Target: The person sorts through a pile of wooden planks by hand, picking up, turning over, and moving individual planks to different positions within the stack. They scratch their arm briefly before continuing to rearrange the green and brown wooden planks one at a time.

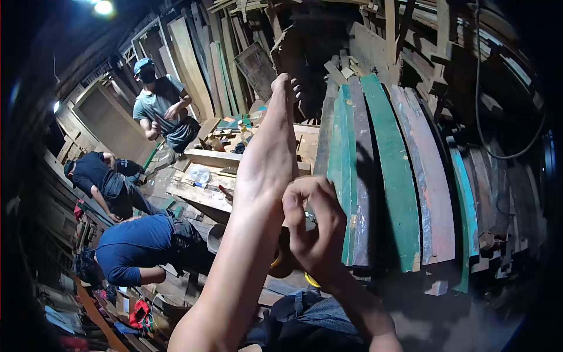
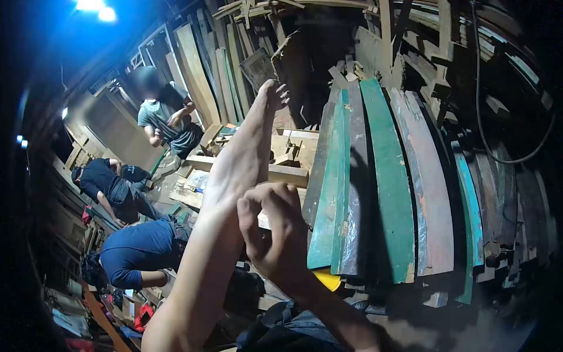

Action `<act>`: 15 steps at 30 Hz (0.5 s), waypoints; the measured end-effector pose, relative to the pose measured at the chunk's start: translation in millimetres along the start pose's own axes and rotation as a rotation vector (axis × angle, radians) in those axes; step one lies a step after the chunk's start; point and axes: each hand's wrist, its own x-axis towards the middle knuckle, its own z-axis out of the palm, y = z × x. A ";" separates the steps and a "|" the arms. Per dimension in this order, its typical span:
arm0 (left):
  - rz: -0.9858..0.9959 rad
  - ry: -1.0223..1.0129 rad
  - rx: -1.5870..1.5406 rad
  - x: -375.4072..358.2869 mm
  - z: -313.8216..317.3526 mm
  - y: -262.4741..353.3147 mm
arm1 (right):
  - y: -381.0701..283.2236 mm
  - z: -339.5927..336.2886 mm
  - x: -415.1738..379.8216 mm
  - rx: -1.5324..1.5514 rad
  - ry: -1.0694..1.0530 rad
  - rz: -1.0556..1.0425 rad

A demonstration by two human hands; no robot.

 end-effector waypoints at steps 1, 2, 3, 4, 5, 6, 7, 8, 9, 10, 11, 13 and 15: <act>0.009 -0.005 -0.026 0.6 -0.9 0.6 | 7.5 2.0 8.3 -0.090 0.036 -0.078; 0.014 -0.016 -0.039 1.3 -1.4 2.7 | 14.5 4.1 17.0 -0.077 0.030 -0.060; 0.036 -0.024 -0.070 2.7 -2.7 0.4 | 18.2 4.6 21.8 -0.066 0.024 -0.038; 0.090 -0.039 -0.035 3.3 -0.1 0.9 | 17.2 3.2 21.6 -0.049 -0.012 -0.012; 0.144 -0.047 -0.003 3.9 6.1 3.9 | 13.8 3.5 17.8 -0.012 -0.033 -0.059; -0.025 0.049 0.216 28.0 50.0 60.6 | 9.7 5.3 14.6 0.013 -0.060 -0.052; -0.193 0.155 0.420 50.5 88.8 119.1 | 5.4 8.1 8.3 0.030 -0.083 -0.030; -0.182 0.198 0.384 43.8 87.0 123.3 | 1.1 11.0 -1.4 0.078 -0.103 -0.021; -0.251 0.286 -0.398 34.0 81.0 113.5 | -2.9 13.3 -9.3 0.131 -0.119 -0.028; -0.279 0.333 -1.174 22.6 75.2 102.2 | -9.8 13.6 -20.0 0.108 -0.127 -0.033; -0.261 0.331 -1.951 20.0 74.4 98.6 | -10.4 13.3 -24.1 0.139 -0.102 -0.009; -0.202 0.279 -2.096 28.0 77.6 103.7 | 9.8 14.1 -15.9 0.105 -0.096 -0.049; -0.125 0.143 -2.357 36.7 81.8 108.3 | 22.5 11.8 0.9 -0.006 -0.073 -0.035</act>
